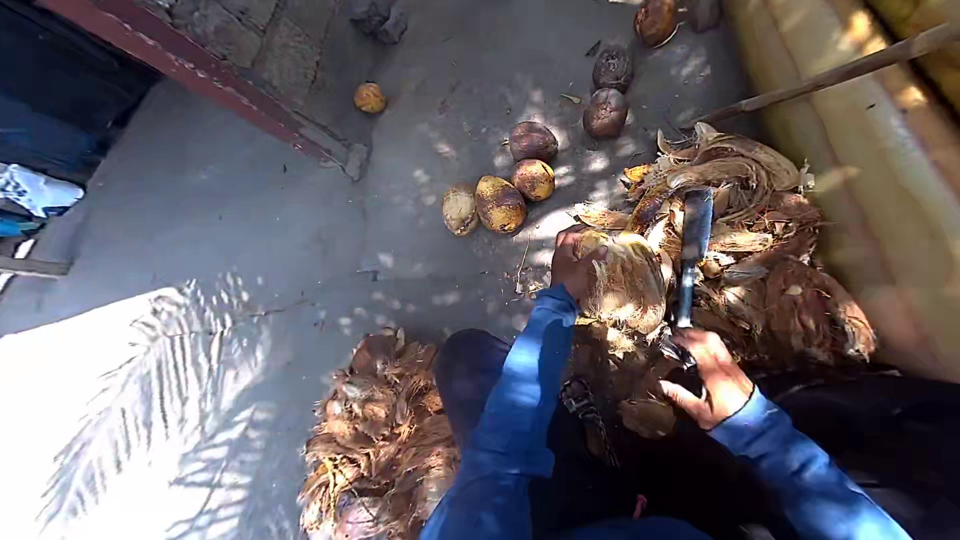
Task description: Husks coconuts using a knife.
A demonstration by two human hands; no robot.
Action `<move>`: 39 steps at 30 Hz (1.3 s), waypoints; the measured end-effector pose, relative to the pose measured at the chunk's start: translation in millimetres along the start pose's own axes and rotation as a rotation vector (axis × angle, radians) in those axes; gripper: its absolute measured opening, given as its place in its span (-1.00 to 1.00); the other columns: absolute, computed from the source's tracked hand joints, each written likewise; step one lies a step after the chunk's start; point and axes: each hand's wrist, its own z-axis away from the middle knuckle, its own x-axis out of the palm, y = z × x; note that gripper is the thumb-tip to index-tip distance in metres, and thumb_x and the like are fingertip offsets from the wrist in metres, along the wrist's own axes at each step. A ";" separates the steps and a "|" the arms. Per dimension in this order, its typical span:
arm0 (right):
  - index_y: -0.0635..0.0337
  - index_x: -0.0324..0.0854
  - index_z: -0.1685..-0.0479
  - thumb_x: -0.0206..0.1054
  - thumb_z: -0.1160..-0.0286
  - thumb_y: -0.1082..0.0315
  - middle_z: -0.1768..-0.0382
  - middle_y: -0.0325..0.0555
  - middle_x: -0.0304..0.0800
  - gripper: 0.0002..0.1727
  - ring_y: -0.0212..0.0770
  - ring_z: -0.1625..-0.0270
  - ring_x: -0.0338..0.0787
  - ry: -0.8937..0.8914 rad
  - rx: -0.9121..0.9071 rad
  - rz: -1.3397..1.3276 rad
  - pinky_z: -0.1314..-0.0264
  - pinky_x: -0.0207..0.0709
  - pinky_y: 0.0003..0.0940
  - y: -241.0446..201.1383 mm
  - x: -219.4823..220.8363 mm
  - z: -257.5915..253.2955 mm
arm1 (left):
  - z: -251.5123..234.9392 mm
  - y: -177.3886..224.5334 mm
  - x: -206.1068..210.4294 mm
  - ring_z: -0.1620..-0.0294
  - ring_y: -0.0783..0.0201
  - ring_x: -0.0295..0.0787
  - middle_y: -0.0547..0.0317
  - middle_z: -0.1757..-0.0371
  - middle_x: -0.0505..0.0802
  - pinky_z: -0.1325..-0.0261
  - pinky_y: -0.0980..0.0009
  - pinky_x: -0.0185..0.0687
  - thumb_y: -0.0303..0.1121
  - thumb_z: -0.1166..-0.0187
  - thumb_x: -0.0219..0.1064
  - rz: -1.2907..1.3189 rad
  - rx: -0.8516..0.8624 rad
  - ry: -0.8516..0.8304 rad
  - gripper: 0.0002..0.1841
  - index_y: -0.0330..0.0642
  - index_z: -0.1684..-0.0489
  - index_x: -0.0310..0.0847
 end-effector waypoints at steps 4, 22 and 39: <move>0.46 0.33 -0.65 0.69 0.01 -0.10 -0.59 0.50 0.40 0.16 0.46 -0.60 0.46 0.088 -0.020 0.053 -0.54 0.41 0.34 -20.9 -45.9 -90.2 | 23.9 27.6 -9.7 -0.59 0.13 0.49 0.02 -0.70 0.47 -0.48 0.08 0.59 -0.44 -0.27 0.63 0.079 0.224 -0.078 -0.58 -0.26 -0.13 0.72; 0.66 0.36 -0.54 0.17 -0.71 0.13 -0.52 0.68 0.41 -0.31 0.56 -0.65 0.38 0.094 0.328 0.145 -0.73 0.19 0.31 6.2 116.3 -131.6 | 18.5 -12.5 25.4 -0.25 -0.25 0.71 -0.34 -0.13 0.79 -0.40 -0.14 0.56 -0.38 -0.40 0.47 -0.264 0.354 0.033 -0.77 -0.39 0.16 0.84; 0.30 0.73 -0.19 0.64 0.07 0.41 -0.16 0.34 0.77 -0.39 0.43 -0.25 0.73 -0.384 -0.219 0.159 -0.27 0.50 0.44 -13.3 113.4 -170.0 | -89.4 -130.6 -24.8 0.14 0.04 0.74 -0.13 0.27 0.81 -0.06 0.04 0.61 -0.40 -0.57 0.33 -0.264 -0.195 0.517 -0.72 -0.42 0.53 0.69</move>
